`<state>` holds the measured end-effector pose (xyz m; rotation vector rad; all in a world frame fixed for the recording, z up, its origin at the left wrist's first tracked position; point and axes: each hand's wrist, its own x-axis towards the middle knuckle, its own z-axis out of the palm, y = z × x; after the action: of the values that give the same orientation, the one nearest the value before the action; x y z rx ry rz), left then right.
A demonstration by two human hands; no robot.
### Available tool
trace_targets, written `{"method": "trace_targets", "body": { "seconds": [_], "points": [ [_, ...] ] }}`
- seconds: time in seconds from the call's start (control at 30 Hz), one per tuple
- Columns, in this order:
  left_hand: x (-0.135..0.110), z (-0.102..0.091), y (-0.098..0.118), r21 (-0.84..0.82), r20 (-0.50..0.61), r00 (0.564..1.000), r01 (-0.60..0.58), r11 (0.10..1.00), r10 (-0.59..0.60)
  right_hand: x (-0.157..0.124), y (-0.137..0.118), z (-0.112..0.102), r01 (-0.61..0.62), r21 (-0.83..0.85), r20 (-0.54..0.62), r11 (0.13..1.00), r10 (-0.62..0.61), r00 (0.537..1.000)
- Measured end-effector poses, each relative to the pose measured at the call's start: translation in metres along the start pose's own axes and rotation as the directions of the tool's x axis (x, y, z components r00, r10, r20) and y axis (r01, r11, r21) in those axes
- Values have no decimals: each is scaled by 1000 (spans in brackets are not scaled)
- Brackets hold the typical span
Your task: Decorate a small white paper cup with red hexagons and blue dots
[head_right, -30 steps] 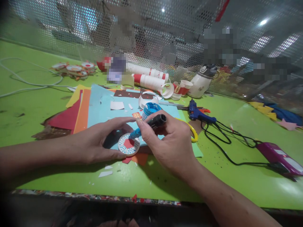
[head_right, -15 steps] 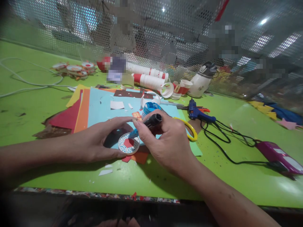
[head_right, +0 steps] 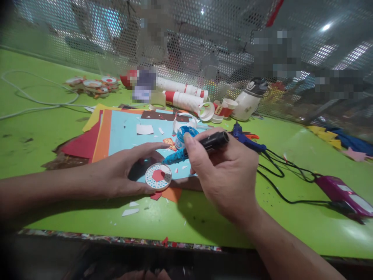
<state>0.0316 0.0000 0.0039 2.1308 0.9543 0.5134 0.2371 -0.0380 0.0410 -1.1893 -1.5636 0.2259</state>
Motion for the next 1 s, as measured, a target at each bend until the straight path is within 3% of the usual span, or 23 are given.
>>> {"method": "trace_targets", "body": {
  "seconds": [0.23,0.63,0.83,1.0],
  "points": [
    [-1,0,1,-26,-20,1000,7,1000,-7,-4,0,-1,72,-101,41,992,-68,997],
    [-2,1,2,59,-45,998,-35,998,37,-3,-2,2,-80,141,104,987,65,992],
    [-4,-2,4,8,-9,1000,-18,1000,18,-1,2,3,-71,115,139,991,55,989],
    [-4,-6,3,-28,48,999,-22,999,23,1,3,1,-75,92,234,993,52,971]
  ]
}}
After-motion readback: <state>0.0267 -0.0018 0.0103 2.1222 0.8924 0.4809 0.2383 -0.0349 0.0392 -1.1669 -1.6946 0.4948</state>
